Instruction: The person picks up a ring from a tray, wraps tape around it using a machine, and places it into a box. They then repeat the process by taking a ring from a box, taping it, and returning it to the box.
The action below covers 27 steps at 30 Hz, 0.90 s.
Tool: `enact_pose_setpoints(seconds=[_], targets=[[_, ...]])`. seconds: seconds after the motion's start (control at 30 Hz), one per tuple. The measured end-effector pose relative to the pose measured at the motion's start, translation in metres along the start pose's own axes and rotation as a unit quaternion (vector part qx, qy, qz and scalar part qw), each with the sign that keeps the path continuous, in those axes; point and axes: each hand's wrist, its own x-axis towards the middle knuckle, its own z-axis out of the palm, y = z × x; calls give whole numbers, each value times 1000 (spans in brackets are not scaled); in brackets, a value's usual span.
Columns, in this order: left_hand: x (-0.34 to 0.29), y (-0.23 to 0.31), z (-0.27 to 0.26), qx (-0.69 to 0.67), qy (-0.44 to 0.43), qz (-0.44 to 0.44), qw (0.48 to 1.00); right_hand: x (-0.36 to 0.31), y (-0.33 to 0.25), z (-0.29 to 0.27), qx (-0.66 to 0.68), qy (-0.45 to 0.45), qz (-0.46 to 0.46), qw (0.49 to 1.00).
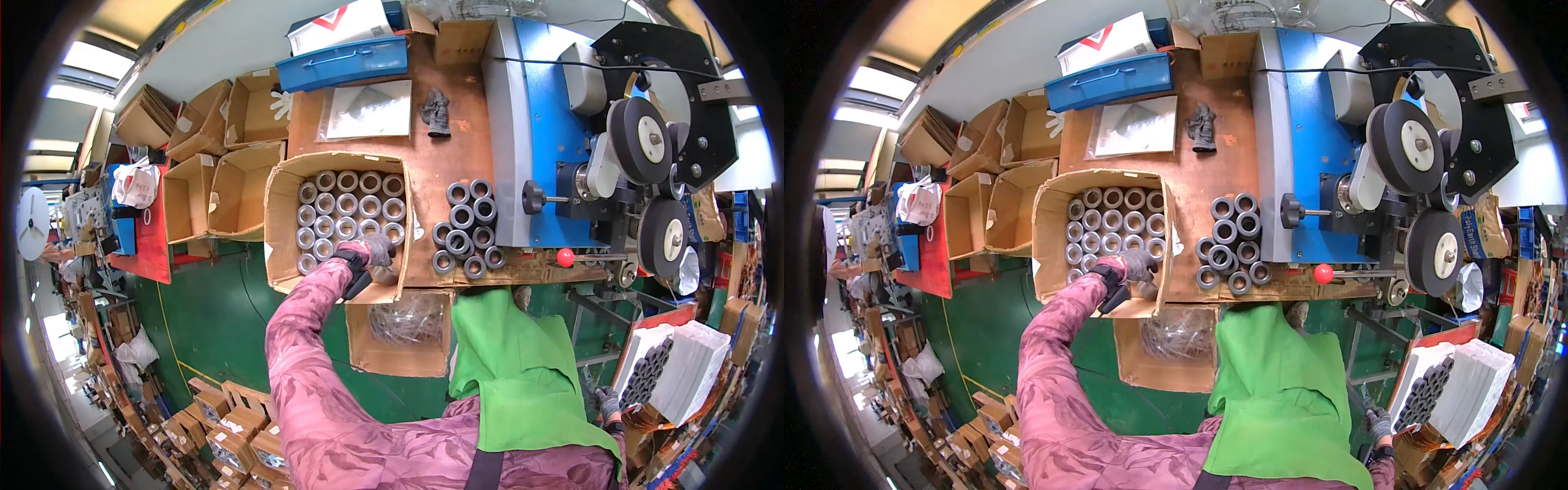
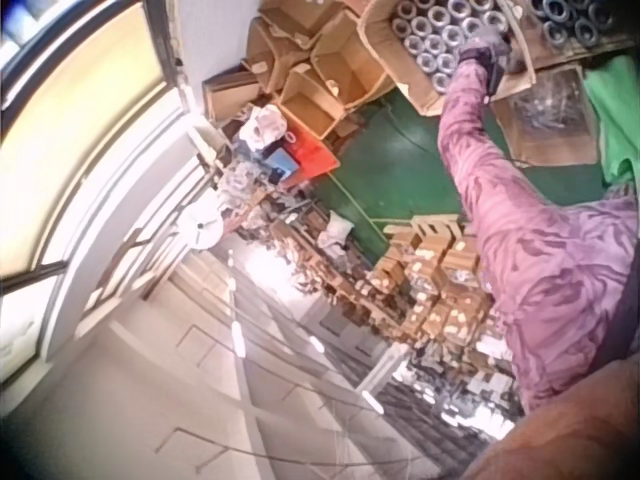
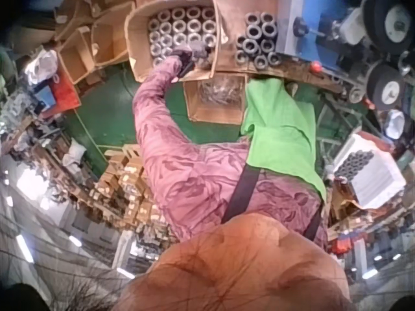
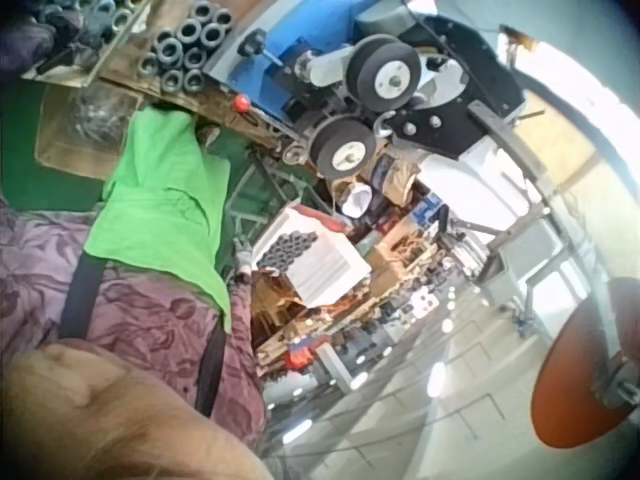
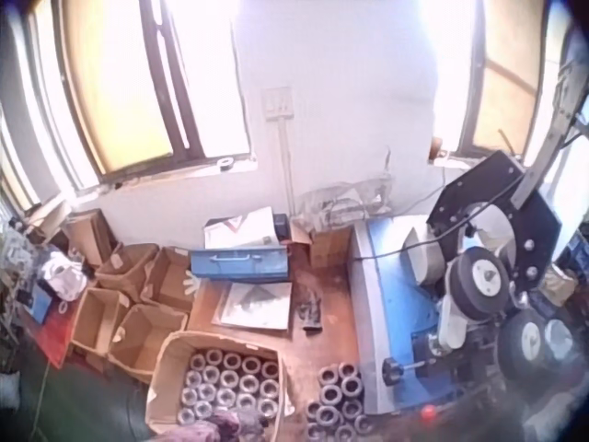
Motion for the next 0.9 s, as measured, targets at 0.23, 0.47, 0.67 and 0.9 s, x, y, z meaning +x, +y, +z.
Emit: enact_pose_setpoints(seconds=[0.23,0.47,0.67,0.9], targets=[[15,0,36,94,-70,-26,993,-2,-10,-2,1,-20,-10,1000],[-6,4,19,154,-44,64,985,-9,-18,-11,5,-22,27,999],[-5,-7,31,264,-14,137,955,-10,-36,-8,-45,-45,35,997],[-2,8,26,346,-87,164,919,-7,-26,5,-27,-28,45,998]])
